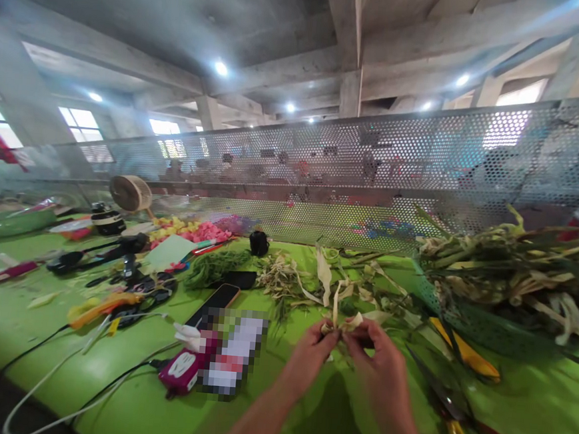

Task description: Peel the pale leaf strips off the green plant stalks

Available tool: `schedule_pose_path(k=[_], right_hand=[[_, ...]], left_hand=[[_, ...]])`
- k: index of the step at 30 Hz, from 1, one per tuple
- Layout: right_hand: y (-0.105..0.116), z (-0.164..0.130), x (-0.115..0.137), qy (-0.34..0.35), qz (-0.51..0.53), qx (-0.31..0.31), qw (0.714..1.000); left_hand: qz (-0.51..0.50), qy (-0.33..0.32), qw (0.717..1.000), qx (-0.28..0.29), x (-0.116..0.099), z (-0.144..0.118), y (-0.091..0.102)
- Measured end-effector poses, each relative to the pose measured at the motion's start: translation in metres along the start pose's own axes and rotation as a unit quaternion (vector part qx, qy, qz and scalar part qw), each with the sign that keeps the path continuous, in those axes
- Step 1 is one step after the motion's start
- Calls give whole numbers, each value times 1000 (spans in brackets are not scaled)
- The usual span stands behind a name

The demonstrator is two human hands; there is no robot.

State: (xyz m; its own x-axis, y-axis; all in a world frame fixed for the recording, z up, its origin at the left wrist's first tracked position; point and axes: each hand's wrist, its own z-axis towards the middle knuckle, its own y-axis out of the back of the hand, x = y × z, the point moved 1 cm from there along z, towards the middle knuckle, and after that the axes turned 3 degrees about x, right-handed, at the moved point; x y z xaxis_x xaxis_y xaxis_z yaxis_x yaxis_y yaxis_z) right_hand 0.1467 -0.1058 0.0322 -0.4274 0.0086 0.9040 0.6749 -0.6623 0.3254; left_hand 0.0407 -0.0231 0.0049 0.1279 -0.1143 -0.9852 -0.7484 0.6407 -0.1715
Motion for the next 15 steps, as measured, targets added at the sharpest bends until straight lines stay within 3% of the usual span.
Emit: schedule_pose_path(k=[4,7,11,15], right_hand=[[-10,-4,-12,50,-13,-13,999],[-16,-7,-19,72,-28,24,997],[-13,-4,-15,27,-10,96,995],[-7,0,-8,-7,26,64,998]], left_hand=[[-9,20,999,-45,4,2,1],[-40,37,996,-67,6,2,1],[-75,38,992,-89,3,2,4],[-41,44,995,-82,2,4,7]])
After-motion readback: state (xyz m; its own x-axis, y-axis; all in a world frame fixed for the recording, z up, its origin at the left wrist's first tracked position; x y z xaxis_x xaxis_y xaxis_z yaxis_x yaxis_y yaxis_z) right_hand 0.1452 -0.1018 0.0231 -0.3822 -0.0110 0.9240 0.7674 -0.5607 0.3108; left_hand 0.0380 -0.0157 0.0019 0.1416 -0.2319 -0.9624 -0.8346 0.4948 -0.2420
